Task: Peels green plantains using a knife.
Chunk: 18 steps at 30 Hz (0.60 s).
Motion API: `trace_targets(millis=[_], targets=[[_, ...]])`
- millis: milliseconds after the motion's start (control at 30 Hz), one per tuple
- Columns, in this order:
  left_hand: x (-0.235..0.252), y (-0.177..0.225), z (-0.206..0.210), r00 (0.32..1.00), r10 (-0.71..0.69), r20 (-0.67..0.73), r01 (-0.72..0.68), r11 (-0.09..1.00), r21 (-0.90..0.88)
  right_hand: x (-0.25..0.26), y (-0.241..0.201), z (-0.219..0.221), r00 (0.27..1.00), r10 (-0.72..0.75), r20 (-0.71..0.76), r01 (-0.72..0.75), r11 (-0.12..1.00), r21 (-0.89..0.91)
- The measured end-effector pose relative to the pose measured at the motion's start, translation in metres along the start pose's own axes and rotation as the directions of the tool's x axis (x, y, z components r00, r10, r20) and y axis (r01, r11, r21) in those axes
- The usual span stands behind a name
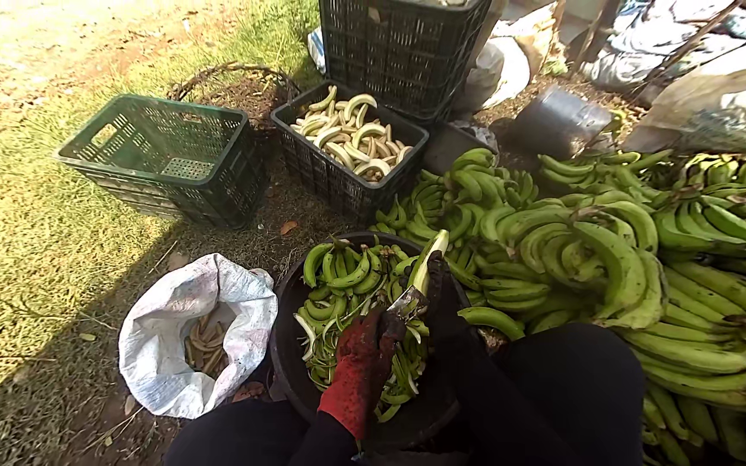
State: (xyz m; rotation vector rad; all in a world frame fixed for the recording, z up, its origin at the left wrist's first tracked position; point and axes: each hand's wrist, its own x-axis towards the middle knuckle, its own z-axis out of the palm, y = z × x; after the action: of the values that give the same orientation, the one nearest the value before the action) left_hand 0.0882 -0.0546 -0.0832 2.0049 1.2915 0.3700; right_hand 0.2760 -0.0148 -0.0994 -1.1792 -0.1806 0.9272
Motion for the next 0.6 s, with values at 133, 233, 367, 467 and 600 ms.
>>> trace_targets(millis=[133,233,367,467,600], targets=[[0.012,-0.005,-0.007,0.998,-0.068,0.007,0.067,0.997,0.032,-0.025,0.012,-0.001,0.993,-0.006,0.122,0.037,0.965,-0.258],[0.029,-0.015,-0.018,0.991,-0.106,-0.081,0.111,0.992,0.056,-0.051,0.024,-0.018,0.887,0.223,0.403,-0.047,0.915,-0.402],[0.044,-0.036,-0.028,0.965,-0.141,-0.221,0.143,0.99,-0.007,-0.067,0.032,-0.038,0.687,0.524,0.504,-0.192,0.799,-0.57],[0.036,-0.026,-0.021,0.985,-0.092,-0.148,0.092,0.996,-0.009,-0.051,0.04,-0.041,0.85,0.303,0.431,-0.079,0.883,-0.463],[0.013,-0.002,-0.003,0.996,0.04,-0.083,-0.034,0.996,0.081,-0.009,0.038,-0.013,0.993,-0.017,0.113,0.033,0.99,-0.139]])
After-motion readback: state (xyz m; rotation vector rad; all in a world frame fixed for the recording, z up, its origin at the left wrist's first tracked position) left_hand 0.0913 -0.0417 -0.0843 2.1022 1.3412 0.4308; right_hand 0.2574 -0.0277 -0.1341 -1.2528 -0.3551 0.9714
